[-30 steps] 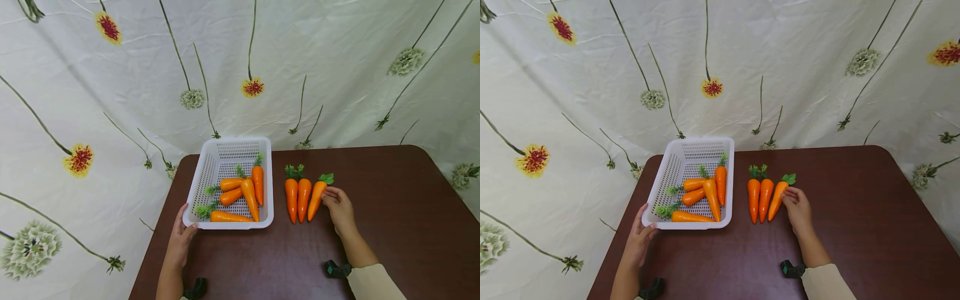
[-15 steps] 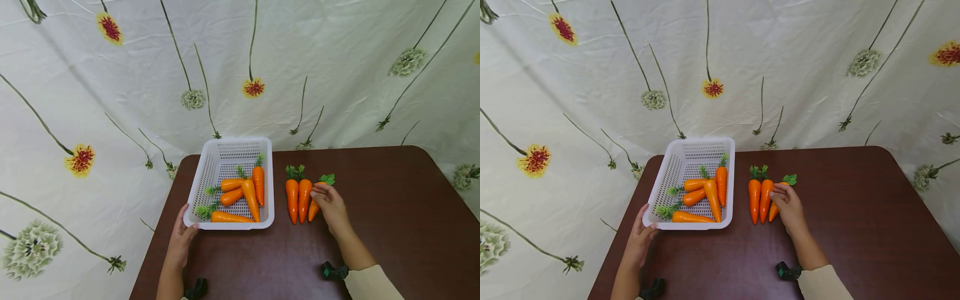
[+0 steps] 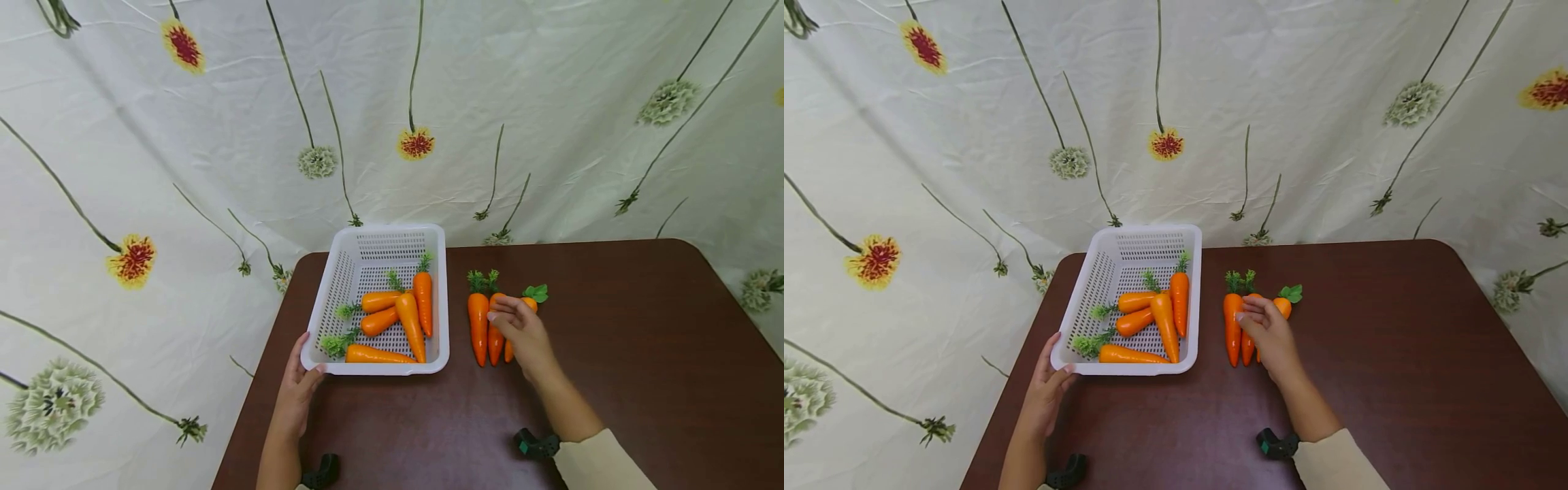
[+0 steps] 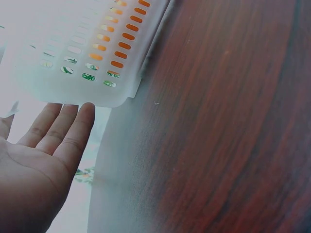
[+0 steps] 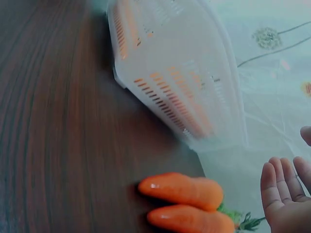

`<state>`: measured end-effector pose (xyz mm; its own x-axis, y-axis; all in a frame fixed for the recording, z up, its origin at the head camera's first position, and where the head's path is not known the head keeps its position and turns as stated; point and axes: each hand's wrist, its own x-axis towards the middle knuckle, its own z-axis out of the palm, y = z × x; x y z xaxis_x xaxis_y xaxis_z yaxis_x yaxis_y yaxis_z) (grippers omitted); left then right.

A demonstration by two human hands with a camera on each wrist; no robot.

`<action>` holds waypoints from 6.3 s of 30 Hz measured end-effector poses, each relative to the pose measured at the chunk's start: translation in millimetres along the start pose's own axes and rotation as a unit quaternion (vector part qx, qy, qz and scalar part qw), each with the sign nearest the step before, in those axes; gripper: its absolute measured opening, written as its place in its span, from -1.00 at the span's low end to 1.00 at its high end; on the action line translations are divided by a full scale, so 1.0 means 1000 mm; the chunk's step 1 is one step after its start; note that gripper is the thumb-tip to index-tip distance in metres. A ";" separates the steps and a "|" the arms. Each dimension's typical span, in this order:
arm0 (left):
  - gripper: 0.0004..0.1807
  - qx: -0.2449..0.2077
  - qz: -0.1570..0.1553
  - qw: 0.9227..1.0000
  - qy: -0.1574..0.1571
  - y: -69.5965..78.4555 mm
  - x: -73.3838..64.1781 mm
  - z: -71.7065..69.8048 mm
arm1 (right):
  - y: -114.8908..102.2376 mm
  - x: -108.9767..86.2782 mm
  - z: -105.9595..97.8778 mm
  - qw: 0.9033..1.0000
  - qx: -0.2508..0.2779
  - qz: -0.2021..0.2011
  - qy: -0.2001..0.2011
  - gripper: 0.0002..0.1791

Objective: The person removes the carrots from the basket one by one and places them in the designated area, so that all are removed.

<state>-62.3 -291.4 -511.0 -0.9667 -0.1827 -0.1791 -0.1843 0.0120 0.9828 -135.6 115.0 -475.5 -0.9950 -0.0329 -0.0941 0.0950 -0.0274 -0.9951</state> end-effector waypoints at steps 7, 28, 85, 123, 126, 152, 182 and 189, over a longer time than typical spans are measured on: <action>-0.18 0.002 -0.003 1.000 0.001 -0.001 0.001 0.000 | -0.004 -0.001 0.010 0.999 0.002 -0.015 -0.029 -0.48; -0.19 -0.002 0.014 1.000 -0.002 -0.002 0.000 0.000 | -0.014 -0.001 0.043 0.993 0.027 -0.039 -0.106 -0.38; -0.18 0.000 0.006 1.000 -0.001 -0.002 -0.004 -0.002 | -0.026 0.019 0.134 0.953 -0.116 -0.001 -0.281 -0.32; -0.19 -0.005 0.014 1.000 -0.005 -0.001 -0.003 -0.001 | -0.020 0.048 0.157 0.842 -0.240 0.119 -0.469 0.04; -0.19 -0.005 0.012 1.000 -0.006 -0.001 -0.002 -0.002 | -0.018 0.050 0.159 0.837 -0.249 0.120 -0.472 0.06; -0.19 -0.002 0.010 1.000 -0.001 -0.001 -0.003 -0.001 | -0.014 0.052 0.160 0.821 -0.283 0.102 -0.486 -0.01; -0.20 -0.016 0.016 1.000 -0.013 0.000 -0.003 -0.001 | -0.013 0.056 0.161 0.863 -0.186 0.104 -0.458 -0.45; -0.19 -0.009 0.012 1.000 -0.012 0.002 -0.004 -0.001 | -0.015 0.053 0.160 0.873 -0.178 0.093 -0.444 -0.43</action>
<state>-58.6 -291.1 -508.6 -0.9748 -0.1593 -0.1562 -0.1580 -0.0018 0.9874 -184.5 -46.4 -460.4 -0.5325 -0.7700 -0.3516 0.0796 0.3679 -0.9264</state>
